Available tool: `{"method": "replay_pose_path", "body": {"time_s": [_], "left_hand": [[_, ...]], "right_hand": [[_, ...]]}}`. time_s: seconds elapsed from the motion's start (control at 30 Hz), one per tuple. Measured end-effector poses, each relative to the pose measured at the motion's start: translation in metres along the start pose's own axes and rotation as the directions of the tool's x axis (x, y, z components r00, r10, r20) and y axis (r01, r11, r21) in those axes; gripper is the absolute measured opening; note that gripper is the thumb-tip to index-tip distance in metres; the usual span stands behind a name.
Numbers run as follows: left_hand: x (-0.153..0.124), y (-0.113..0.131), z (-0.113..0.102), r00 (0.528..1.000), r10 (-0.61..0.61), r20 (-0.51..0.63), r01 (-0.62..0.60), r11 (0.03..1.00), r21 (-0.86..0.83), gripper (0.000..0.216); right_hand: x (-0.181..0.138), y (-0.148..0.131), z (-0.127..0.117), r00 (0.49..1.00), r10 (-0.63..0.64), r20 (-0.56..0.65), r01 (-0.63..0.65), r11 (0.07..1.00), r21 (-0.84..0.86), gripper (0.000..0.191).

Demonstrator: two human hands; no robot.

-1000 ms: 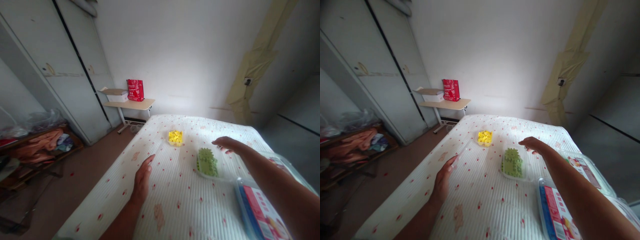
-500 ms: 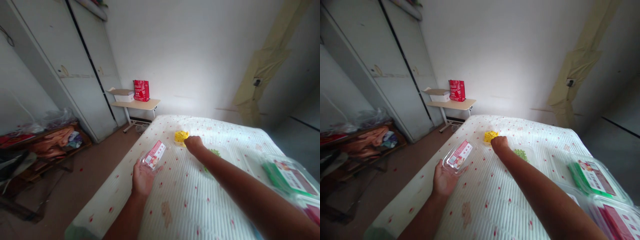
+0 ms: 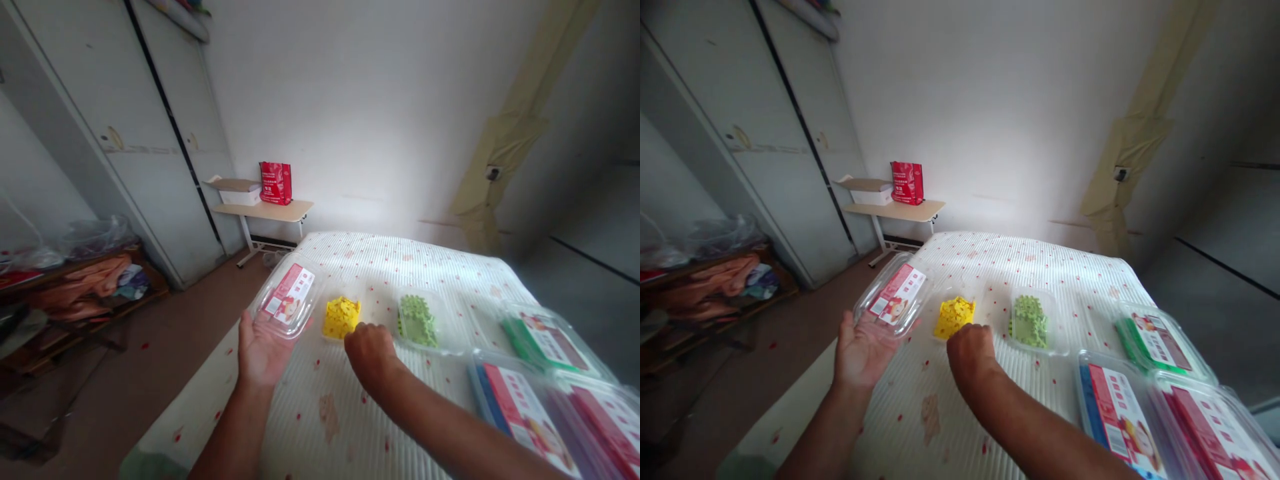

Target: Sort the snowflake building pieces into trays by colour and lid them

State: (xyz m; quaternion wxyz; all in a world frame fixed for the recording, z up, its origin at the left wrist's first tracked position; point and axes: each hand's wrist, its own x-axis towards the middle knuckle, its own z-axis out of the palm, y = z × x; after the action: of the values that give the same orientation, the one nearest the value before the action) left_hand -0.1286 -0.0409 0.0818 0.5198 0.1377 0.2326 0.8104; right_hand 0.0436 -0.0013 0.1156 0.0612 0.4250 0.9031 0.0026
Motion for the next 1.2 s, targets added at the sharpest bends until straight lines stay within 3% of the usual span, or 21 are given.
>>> {"method": "replay_pose_path", "body": {"time_s": [0.13,0.2,0.27,0.37,0.43,0.5,0.67,0.77,0.87,1.0,1.1,1.2], "left_hand": [[-0.015,0.006,0.003,0.996,-0.033,0.088,0.032,0.999,0.008,0.051],[-0.024,0.004,0.005,0.993,-0.074,0.097,0.073,0.997,0.012,0.05],[-0.033,0.0,0.008,0.988,-0.125,0.094,0.124,0.992,0.02,0.05],[-0.043,-0.009,0.014,0.981,-0.183,0.071,0.181,0.983,0.031,0.047],[-0.047,-0.015,0.019,0.977,-0.206,0.048,0.205,0.978,0.035,0.045],[-0.05,-0.022,0.024,0.976,-0.216,0.032,0.214,0.974,0.069,0.044],[-0.045,-0.027,0.027,0.995,-0.086,-0.056,0.101,0.931,0.35,0.051],[-0.035,-0.022,0.021,0.995,-0.013,-0.097,0.07,0.787,0.613,0.052],[-0.025,-0.017,0.01,0.996,0.041,-0.074,0.046,0.476,0.878,0.042],[-0.017,-0.015,0.0,0.99,0.141,0.006,-0.025,0.136,0.99,0.019],[-0.017,-0.015,0.0,0.977,0.208,0.039,-0.042,0.008,0.999,0.014],[-0.019,-0.016,-0.003,0.977,0.212,0.031,-0.03,-0.007,1.0,0.011]], "right_hand": [[-0.034,-0.015,0.007,1.0,0.011,-0.02,-0.011,1.0,-0.021,0.023],[-0.044,-0.011,0.011,0.999,0.015,-0.032,-0.012,0.996,0.085,0.021],[-0.048,0.001,0.011,0.99,0.072,-0.118,-0.039,0.964,0.262,0.02],[-0.041,0.021,0.005,0.914,0.286,-0.288,-0.036,0.763,0.645,0.034],[-0.03,0.03,-0.001,0.875,0.383,-0.297,0.024,0.577,0.817,0.045],[-0.016,0.033,-0.005,0.868,0.407,-0.284,0.054,0.491,0.869,0.05],[0.016,0.033,-0.003,0.865,0.459,-0.204,-0.088,0.538,0.838,0.043],[0.021,0.033,0.003,0.859,0.461,-0.224,-0.15,0.643,0.751,0.042],[0.018,0.032,0.014,0.855,0.458,-0.243,-0.226,0.751,0.62,0.043],[0.01,0.027,0.028,0.872,0.456,-0.177,-0.318,0.804,0.502,0.041],[0.007,0.024,0.033,0.887,0.44,-0.143,-0.327,0.814,0.48,0.04],[0.006,0.021,0.035,0.891,0.429,-0.146,-0.311,0.813,0.492,0.04]]}}
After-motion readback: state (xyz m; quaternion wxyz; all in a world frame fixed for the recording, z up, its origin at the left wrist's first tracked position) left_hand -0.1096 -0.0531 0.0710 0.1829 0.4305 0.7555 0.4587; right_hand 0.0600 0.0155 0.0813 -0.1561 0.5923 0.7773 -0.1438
